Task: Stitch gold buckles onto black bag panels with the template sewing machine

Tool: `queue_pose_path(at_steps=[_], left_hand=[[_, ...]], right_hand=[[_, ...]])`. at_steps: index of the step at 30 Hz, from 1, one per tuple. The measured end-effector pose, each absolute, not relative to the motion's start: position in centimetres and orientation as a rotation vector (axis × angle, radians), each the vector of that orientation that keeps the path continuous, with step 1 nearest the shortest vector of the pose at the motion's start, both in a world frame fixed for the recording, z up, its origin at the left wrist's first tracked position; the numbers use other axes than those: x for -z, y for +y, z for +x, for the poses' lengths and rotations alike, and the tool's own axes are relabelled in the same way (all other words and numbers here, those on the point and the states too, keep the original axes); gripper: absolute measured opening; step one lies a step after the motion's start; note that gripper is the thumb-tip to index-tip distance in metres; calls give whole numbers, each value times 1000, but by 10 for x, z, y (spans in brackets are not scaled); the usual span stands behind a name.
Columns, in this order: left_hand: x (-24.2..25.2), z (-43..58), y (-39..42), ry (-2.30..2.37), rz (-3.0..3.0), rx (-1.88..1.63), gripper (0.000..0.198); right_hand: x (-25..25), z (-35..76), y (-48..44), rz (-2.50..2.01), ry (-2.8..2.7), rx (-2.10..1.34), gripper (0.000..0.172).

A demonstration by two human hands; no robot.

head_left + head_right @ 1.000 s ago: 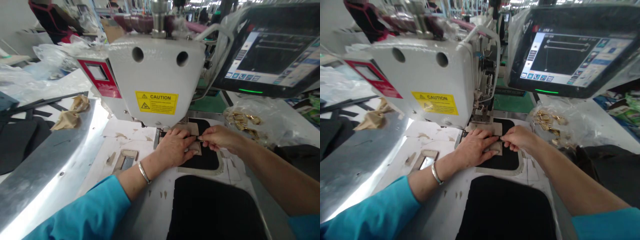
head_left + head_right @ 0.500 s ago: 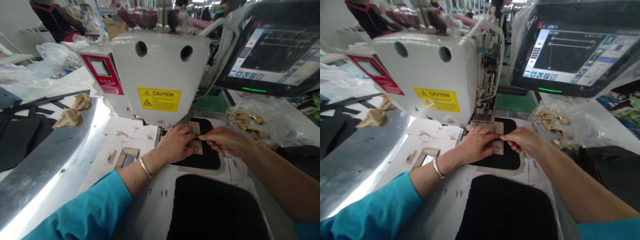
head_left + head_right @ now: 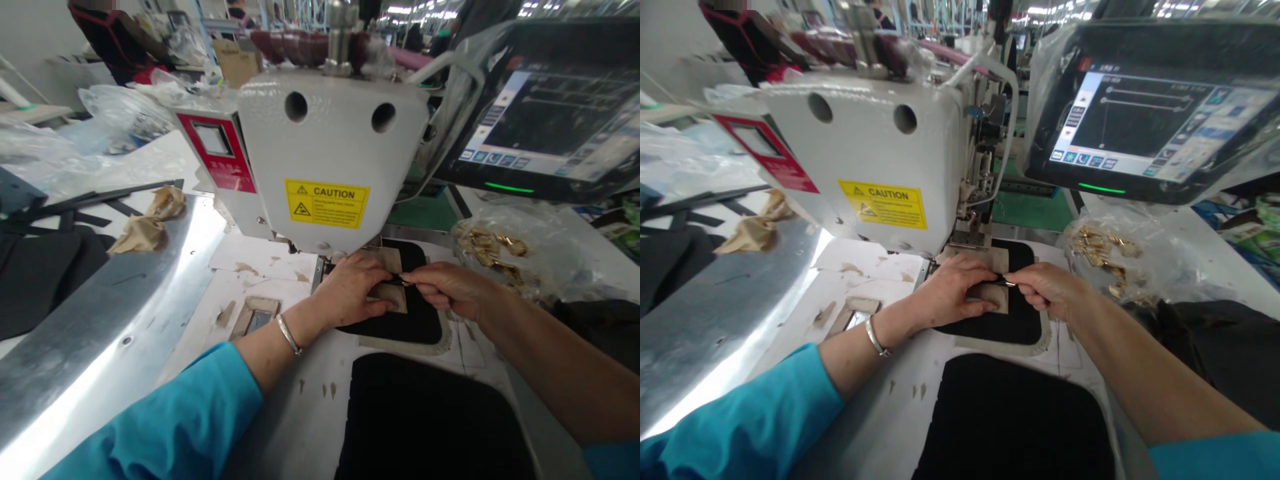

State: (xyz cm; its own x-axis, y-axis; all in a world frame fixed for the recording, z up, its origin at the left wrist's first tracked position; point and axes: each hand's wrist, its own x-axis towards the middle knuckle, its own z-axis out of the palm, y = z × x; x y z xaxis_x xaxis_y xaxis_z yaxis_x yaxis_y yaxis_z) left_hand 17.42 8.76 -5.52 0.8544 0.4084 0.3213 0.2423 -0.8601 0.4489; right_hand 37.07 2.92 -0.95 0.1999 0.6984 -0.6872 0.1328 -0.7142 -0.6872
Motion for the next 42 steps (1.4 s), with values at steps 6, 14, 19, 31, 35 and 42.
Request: queue_pose_path(at_steps=[6,14,19,31,35,42], left_hand=[[54,173,86,487,2658,-562,41],[50,172,82,514,2759,-470,44],[49,171,81,527,2761,-439,45],[54,174,79,534,2802,-480,40],[51,175,78,555,2803,-471,39],[52,174,82,525,2777,-465,41]], right_hand=[[15,371,25,-1953,-792,-1488,32],[20,371,24,-2036,-945,-1336,31],[18,369,25,-2071,-916,-1317,29],[25,363,28,-2191,-999,-1129,26],[14,358,27,-2174,-866,-1279,29],[12,360,29,-2113,-804,-1327,32]])
